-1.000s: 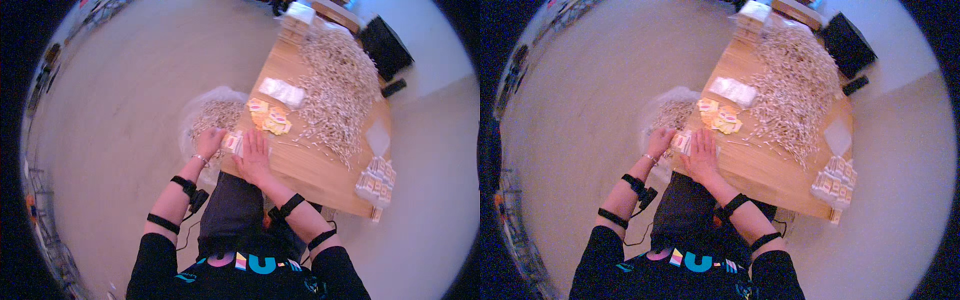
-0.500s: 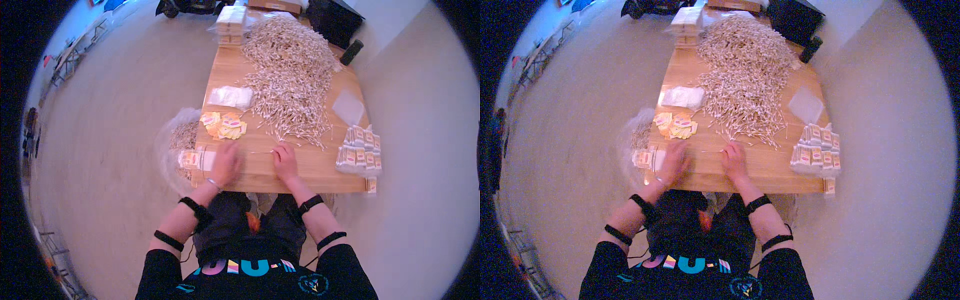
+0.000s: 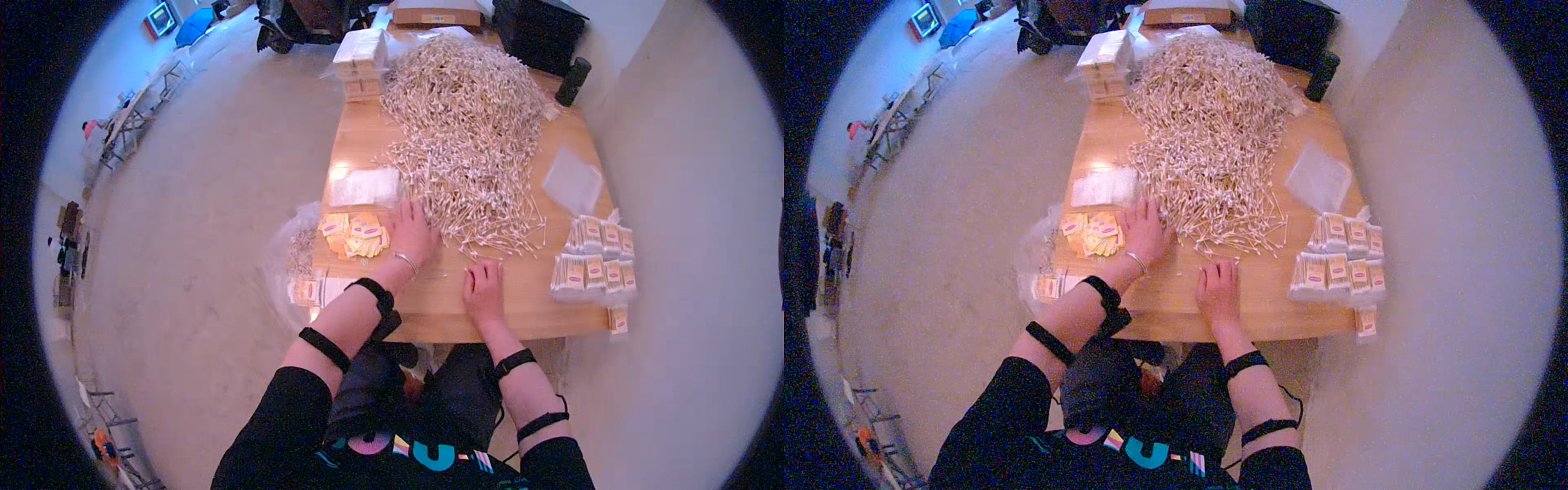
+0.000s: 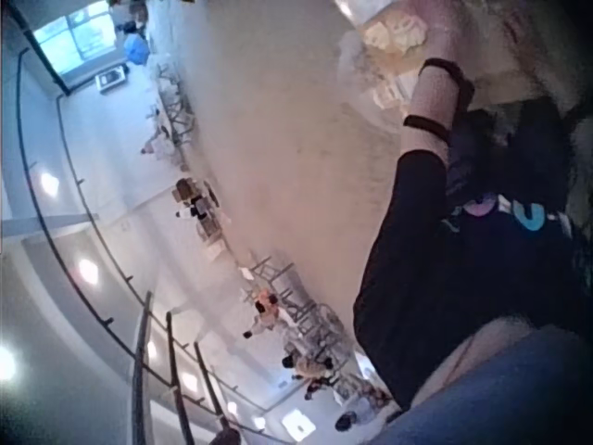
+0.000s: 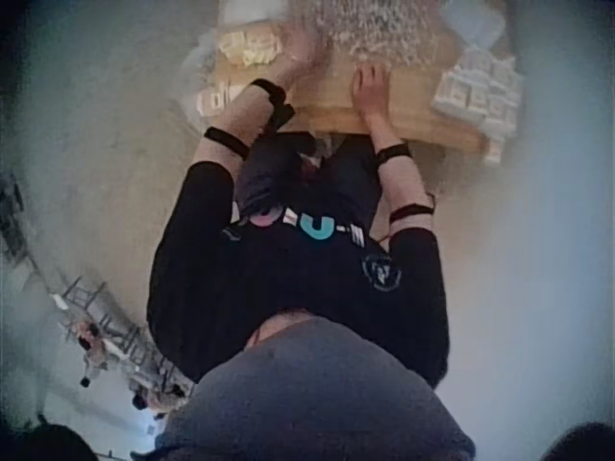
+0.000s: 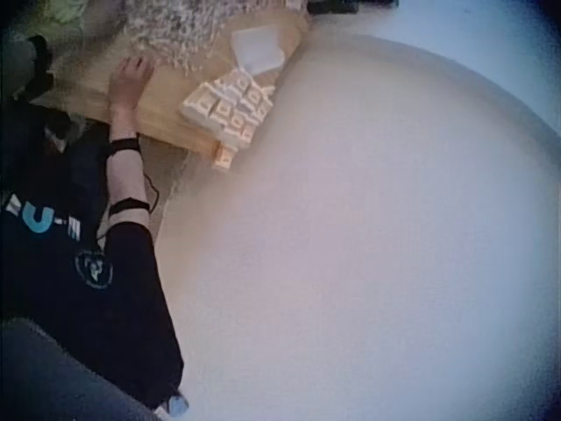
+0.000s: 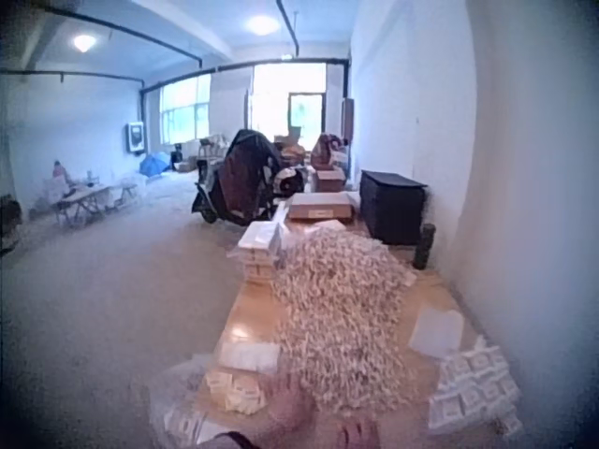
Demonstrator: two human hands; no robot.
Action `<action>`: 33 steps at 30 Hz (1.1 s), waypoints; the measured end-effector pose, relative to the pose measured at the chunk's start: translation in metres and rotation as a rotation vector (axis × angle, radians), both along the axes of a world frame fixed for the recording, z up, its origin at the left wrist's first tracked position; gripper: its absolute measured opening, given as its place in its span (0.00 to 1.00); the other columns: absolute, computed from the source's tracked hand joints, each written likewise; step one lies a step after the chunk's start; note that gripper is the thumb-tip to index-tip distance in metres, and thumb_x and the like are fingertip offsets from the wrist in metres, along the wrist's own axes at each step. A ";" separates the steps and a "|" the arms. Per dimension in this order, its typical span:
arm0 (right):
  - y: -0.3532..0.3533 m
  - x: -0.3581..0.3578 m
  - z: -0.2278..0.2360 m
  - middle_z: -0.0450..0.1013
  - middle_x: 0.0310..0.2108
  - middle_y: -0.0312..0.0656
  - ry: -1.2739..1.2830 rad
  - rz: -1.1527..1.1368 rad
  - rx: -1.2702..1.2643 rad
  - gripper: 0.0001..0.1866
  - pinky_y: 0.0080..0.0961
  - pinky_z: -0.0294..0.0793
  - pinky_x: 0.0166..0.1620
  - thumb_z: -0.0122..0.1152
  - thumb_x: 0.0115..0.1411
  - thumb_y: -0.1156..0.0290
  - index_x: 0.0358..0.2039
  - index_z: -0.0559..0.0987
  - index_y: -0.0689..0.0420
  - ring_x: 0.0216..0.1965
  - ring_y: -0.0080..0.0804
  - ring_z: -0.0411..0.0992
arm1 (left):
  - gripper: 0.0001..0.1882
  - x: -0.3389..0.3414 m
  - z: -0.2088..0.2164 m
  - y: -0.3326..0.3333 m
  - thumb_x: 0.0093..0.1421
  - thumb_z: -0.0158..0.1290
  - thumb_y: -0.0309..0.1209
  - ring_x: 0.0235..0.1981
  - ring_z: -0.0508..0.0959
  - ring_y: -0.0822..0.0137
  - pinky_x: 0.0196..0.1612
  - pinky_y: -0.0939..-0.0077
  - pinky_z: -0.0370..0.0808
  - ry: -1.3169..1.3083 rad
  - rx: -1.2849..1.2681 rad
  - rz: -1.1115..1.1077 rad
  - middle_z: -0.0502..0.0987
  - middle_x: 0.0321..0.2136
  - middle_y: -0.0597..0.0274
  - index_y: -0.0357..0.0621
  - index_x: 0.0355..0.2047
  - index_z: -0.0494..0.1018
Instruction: The person is counting and packaging individual cotton swabs into small plastic bags.
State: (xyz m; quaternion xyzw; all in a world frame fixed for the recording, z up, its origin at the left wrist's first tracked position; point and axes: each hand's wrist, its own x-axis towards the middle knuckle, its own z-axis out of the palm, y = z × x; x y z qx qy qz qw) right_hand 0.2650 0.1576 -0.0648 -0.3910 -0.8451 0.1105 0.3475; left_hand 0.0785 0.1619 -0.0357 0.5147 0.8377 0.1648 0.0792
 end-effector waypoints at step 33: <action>-0.003 -0.003 0.008 0.62 0.36 0.50 -0.075 -0.041 -0.031 0.08 0.43 0.61 0.50 0.53 0.51 0.75 0.32 0.68 0.61 0.44 0.50 0.61 | 0.33 0.020 0.025 0.051 0.58 0.45 0.41 0.59 0.57 0.50 0.62 0.49 0.43 -0.217 0.017 -0.131 0.59 0.56 0.44 0.37 0.58 0.50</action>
